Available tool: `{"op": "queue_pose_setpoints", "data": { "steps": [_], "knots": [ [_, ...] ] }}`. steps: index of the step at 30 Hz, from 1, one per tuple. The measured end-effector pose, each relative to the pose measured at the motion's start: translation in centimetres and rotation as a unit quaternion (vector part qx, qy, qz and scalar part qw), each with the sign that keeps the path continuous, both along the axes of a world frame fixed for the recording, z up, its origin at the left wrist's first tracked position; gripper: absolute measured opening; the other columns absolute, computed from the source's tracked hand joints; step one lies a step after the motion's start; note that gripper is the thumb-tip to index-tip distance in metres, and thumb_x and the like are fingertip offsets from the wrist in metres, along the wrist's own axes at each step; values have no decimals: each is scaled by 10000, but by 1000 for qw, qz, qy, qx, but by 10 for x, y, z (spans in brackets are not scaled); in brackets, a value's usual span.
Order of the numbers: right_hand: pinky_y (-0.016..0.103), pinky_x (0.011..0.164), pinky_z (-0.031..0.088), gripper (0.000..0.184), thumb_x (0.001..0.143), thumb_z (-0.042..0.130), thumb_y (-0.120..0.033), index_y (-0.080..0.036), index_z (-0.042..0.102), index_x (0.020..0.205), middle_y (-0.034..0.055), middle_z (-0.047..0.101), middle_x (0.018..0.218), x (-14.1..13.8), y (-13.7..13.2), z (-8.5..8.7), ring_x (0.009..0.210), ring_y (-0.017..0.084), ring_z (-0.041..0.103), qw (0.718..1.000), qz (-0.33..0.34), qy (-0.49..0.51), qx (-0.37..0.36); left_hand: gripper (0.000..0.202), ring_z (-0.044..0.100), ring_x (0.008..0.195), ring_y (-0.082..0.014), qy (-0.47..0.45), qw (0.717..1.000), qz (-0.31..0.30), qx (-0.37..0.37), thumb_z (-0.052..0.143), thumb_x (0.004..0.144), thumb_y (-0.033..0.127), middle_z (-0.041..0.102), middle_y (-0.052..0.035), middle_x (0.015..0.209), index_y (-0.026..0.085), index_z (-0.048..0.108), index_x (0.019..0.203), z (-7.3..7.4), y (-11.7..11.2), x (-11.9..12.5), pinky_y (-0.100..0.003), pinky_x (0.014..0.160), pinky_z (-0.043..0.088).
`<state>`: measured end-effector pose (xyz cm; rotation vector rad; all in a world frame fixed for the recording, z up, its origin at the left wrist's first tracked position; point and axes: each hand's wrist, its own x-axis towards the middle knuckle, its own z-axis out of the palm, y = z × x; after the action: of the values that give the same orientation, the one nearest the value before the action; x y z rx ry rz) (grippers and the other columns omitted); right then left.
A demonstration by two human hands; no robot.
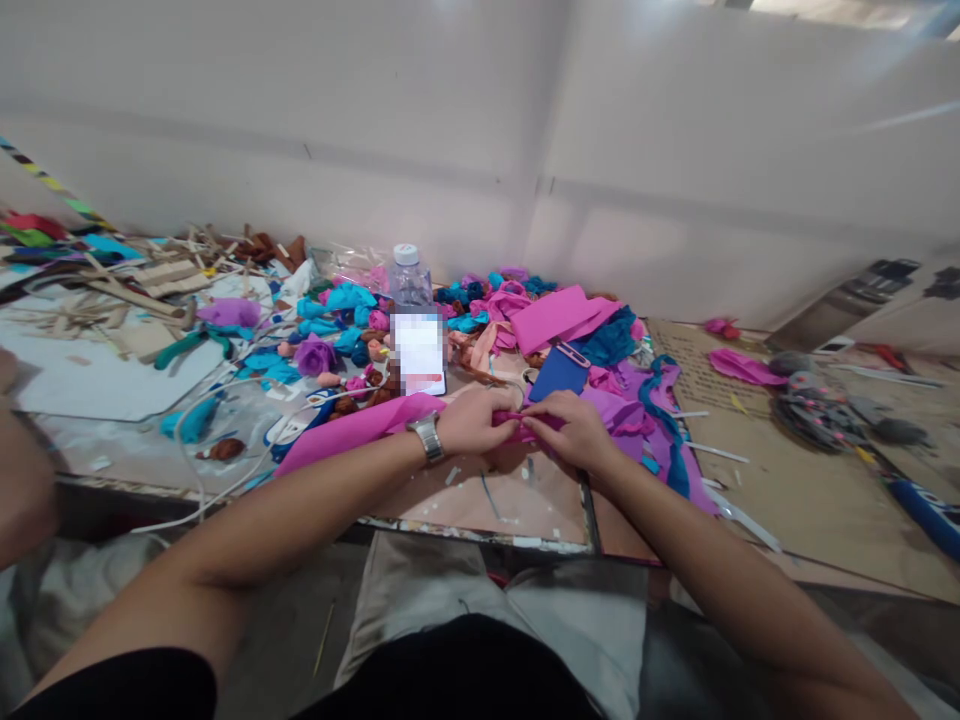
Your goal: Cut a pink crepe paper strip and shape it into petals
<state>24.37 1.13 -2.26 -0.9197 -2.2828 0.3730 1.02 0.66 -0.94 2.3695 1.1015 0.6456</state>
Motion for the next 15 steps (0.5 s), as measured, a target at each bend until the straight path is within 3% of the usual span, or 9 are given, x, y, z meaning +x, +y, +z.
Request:
{"op": "queue_pose_setpoints", "data": {
  "steps": [7,15],
  "knots": [
    [401,823,485,201,997,677,-385,-238,814,998,80,827,916,-1,-2,0,846,239,732,999,2,6,47,190,496,593,-125,-28,999,-5,-28,553,844,288,589,24,617,180,655,727,-2,3,-1,-286,582,306],
    [403,860,494,199,973,701,-394,-239,822,1005,75,832,941,-1,-1,-3,868,247,740,999,-17,6,30,232,519,579,-146,6,1000,4,22,549,855,302,630,-12,634,177,728,774,-3,2,-2,-310,584,297]
  ]
}}
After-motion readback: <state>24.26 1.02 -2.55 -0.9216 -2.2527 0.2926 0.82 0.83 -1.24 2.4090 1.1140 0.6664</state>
